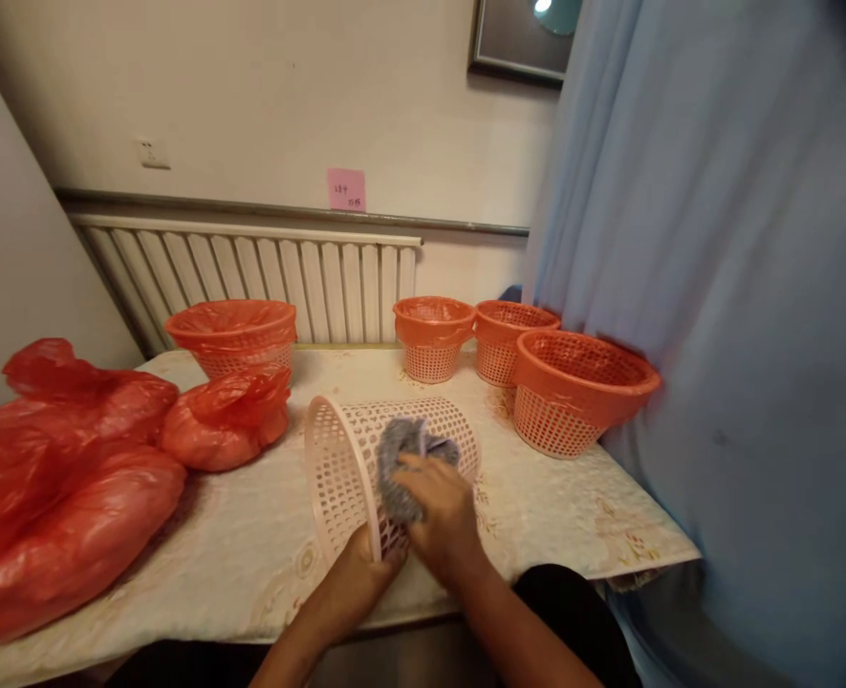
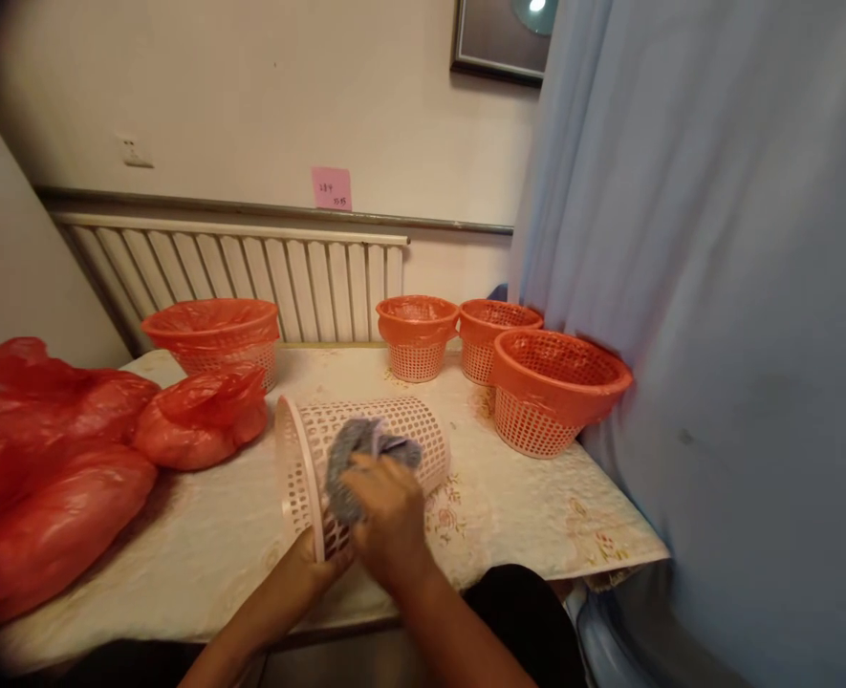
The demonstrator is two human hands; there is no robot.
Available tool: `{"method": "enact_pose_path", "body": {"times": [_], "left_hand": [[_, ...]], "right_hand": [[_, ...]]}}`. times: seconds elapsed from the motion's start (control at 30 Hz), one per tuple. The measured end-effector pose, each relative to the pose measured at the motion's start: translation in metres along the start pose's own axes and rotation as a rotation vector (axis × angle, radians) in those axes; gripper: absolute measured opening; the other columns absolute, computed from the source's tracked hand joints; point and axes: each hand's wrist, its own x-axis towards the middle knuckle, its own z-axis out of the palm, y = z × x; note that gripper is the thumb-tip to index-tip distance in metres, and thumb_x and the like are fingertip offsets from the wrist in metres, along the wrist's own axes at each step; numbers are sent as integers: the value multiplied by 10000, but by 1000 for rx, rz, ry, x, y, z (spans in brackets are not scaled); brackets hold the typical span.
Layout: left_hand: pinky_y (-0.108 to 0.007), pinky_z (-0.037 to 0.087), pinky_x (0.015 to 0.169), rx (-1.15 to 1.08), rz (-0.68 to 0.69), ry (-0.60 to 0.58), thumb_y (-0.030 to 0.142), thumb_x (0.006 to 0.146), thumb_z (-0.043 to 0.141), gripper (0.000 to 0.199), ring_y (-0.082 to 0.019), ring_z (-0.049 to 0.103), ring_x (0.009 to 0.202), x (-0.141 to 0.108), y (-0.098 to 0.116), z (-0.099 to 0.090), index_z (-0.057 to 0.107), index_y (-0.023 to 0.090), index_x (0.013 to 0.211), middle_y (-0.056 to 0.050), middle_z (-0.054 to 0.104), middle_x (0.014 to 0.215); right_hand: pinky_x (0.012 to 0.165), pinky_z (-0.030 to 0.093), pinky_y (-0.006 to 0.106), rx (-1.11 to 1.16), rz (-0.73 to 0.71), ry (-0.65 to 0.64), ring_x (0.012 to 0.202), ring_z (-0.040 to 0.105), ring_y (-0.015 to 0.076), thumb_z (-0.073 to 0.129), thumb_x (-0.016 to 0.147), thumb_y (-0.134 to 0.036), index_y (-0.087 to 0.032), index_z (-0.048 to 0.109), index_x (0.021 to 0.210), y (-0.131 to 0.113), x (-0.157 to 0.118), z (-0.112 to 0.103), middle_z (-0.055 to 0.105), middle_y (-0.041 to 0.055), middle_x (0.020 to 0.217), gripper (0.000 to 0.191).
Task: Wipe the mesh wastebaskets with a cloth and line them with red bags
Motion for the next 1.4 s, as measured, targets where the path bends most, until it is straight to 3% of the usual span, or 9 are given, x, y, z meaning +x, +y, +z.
{"method": "enact_pose_path", "body": {"times": [0.1,0.17,0.4,0.53,0.77,0.87,0.97,1.23,1.4], "left_hand": [[-428,440,1035,88,-18,35,308,823,593,342,-297,609,1096,-3,-9,1,670,158,1121,-70,700,1188],[-439,394,1080,92,-29,5,316,835,570,351,-296,593,1134,-7,-12,0,667,164,1137,-69,695,1199],[-484,278,1154,109,-148,-43,245,785,589,499,-299,485,1295,-21,-41,-2,592,182,1280,-88,609,1344],[-457,228,1180,124,-111,-102,206,765,604,558,-286,423,1354,-21,-45,-5,555,169,1320,-93,530,1428],[-470,231,1173,170,-73,-110,240,789,589,509,-310,426,1350,-16,-28,-4,579,166,1292,-106,564,1392],[-494,253,1158,152,-32,-87,288,799,601,461,-336,453,1320,-15,-29,-3,611,174,1246,-105,625,1320],[-503,268,1149,130,-41,-79,315,798,613,445,-345,470,1299,-15,-34,-4,627,172,1219,-106,652,1280],[-468,185,1190,227,-134,-125,232,782,598,570,-307,354,1399,-26,-45,-7,540,160,1344,-115,494,1454],[-489,213,1183,137,-138,-162,238,756,643,575,-315,381,1383,-24,-35,-11,565,199,1324,-88,547,1412]], "right_hand": [[923,439,393,-28,-116,13,991,601,235,511,674,-81,-236,658,1050,-21,0,5,648,29,1244,433],[933,436,382,-64,-99,10,1007,598,229,508,682,-61,-232,655,1064,-9,3,6,652,32,1236,443],[875,445,305,-314,358,55,991,600,197,467,750,-55,-213,659,1019,93,8,-11,693,51,1069,366],[751,446,273,-374,549,47,876,611,194,467,758,-98,-221,669,962,110,5,-18,693,37,944,312],[960,432,337,-47,189,33,1076,591,211,493,650,-56,-213,647,1063,34,4,-5,681,49,1151,468],[928,440,374,31,-1,9,1041,593,235,497,612,-63,-227,644,1063,-12,-1,0,656,35,1217,501],[911,438,397,-22,-87,19,988,599,242,496,640,-63,-238,645,1056,-25,-2,3,647,24,1239,475],[950,424,329,-256,291,87,1066,579,208,480,722,-28,-209,649,1057,85,6,-6,672,48,1174,416],[898,422,286,-328,420,66,1003,588,189,482,754,-59,-234,630,1038,106,1,-9,677,22,1089,366]]}}
